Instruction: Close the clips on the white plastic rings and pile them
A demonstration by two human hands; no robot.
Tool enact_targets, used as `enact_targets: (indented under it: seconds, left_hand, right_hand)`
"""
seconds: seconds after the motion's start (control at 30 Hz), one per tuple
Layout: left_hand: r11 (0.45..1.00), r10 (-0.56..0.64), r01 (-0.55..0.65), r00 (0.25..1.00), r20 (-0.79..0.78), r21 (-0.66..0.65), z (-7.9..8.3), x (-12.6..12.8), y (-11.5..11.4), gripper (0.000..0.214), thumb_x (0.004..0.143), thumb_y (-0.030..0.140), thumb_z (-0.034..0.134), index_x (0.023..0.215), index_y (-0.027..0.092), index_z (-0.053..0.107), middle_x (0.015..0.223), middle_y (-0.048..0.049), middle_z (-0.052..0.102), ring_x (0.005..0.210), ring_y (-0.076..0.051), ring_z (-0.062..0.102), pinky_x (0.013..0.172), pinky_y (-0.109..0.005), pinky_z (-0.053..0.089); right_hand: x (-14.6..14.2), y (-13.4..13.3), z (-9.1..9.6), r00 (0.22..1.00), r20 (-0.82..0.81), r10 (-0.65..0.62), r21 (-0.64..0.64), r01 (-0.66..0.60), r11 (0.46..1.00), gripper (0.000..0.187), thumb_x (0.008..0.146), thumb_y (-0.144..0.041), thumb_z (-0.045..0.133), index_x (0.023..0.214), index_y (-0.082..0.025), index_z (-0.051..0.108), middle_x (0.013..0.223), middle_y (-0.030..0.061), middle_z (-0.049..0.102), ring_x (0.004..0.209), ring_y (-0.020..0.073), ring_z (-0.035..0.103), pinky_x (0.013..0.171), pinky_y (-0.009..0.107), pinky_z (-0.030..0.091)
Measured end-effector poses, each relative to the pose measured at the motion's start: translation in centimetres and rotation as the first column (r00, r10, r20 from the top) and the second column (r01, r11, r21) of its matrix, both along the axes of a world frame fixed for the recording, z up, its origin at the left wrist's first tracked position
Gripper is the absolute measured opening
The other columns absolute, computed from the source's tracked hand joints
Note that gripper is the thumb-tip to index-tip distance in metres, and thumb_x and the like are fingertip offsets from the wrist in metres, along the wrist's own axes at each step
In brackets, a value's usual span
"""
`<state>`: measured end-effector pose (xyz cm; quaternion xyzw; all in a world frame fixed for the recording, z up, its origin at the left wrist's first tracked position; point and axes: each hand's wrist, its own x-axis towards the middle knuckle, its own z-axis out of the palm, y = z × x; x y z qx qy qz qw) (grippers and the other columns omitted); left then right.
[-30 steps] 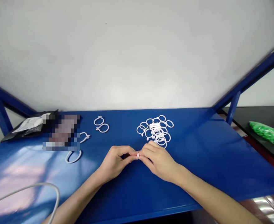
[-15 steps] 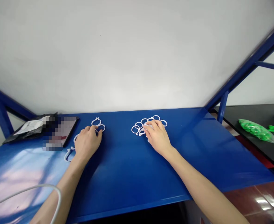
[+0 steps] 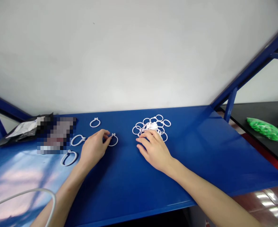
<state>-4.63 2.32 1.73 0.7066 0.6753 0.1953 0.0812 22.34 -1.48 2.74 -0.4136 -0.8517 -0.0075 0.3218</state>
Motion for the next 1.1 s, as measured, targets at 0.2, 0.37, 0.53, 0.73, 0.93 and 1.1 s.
enact_targets:
  seconds: [0.2, 0.37, 0.53, 0.73, 0.93, 1.1]
  left_hand:
    - [0.904, -0.396, 0.350, 0.902, 0.172, 0.246, 0.1, 3.3, -2.4, 0.012, 0.096, 0.029, 0.060, 0.095, 0.022, 0.069, 0.083, 0.0002, 0.068, 0.068, -0.013, 0.063, 0.065, -0.023, 0.049]
    - [0.832, -0.538, 0.464, 0.807, 0.243, 0.303, 0.5, 5.3, -4.5, 0.008, 0.097, 0.021, 0.059, 0.096, 0.022, 0.068, 0.088, 0.0006, 0.069, 0.074, -0.011, 0.066, 0.069, -0.019, 0.051]
    - [0.894, -0.448, 0.402, 0.799, 0.402, 0.197, 1.0, 5.5, -4.7, 0.008, 0.095, 0.024, 0.062, 0.093, 0.023, 0.070, 0.084, 0.0025, 0.072, 0.067, -0.010, 0.064, 0.063, -0.020, 0.051]
    - [0.935, -0.323, 0.348, 0.760, 0.565, 0.067, 1.2, 5.3, -4.7, 0.012, 0.093, 0.033, 0.067, 0.094, 0.024, 0.075, 0.086, 0.0012, 0.076, 0.072, -0.013, 0.068, 0.068, -0.024, 0.054]
    - [0.923, -0.360, 0.358, 0.681, 0.638, 0.139, 0.9, 5.7, -5.0, 0.010, 0.091, 0.029, 0.071, 0.088, 0.022, 0.076, 0.082, -0.0010, 0.077, 0.071, -0.014, 0.070, 0.066, -0.024, 0.055]
    - [0.881, -0.471, 0.360, 0.591, 0.655, 0.308, 0.7, 5.9, -5.6, 0.006, 0.091, 0.024, 0.072, 0.087, 0.023, 0.076, 0.080, -0.0021, 0.076, 0.069, -0.014, 0.071, 0.063, -0.025, 0.056]
  right_hand:
    - [-1.5, -1.9, -0.1, 0.990, -0.142, 0.016, -0.203, -0.045, 0.978, 0.023, 0.101, -0.029, 0.061, 0.120, -0.018, 0.067, 0.113, 0.0086, 0.073, 0.106, 0.0258, 0.063, 0.092, 0.044, 0.057]
    - [-1.6, -2.0, -0.1, 0.948, -0.306, -0.088, -0.399, -0.044, 0.916, 0.007, 0.101, -0.022, 0.061, 0.100, -0.021, 0.068, 0.093, 0.0020, 0.074, 0.087, 0.0199, 0.069, 0.080, 0.036, 0.056]
    - [-1.6, -1.6, 0.2, 0.865, -0.480, -0.148, -0.517, -0.143, 0.844, 0.006, 0.099, -0.025, 0.063, 0.095, -0.024, 0.068, 0.087, -0.0016, 0.074, 0.080, 0.0158, 0.071, 0.077, 0.030, 0.056]
    - [-1.8, -1.6, 0.0, 0.826, -0.550, -0.125, -0.483, -0.192, 0.854, 0.009, 0.099, -0.028, 0.064, 0.101, -0.026, 0.073, 0.096, 0.0002, 0.078, 0.088, 0.0166, 0.073, 0.081, 0.031, 0.057]
    - [-1.8, -2.1, -0.1, 0.830, -0.555, -0.058, -0.398, -0.203, 0.895, 0.011, 0.100, -0.028, 0.064, 0.095, -0.025, 0.073, 0.089, -0.0001, 0.075, 0.084, 0.0157, 0.070, 0.079, 0.032, 0.056]
    - [-1.7, -2.6, 0.5, 0.801, -0.597, 0.041, -0.312, -0.279, 0.908, 0.014, 0.103, -0.026, 0.059, 0.095, -0.023, 0.070, 0.087, 0.0003, 0.073, 0.083, 0.0154, 0.068, 0.079, 0.032, 0.056]
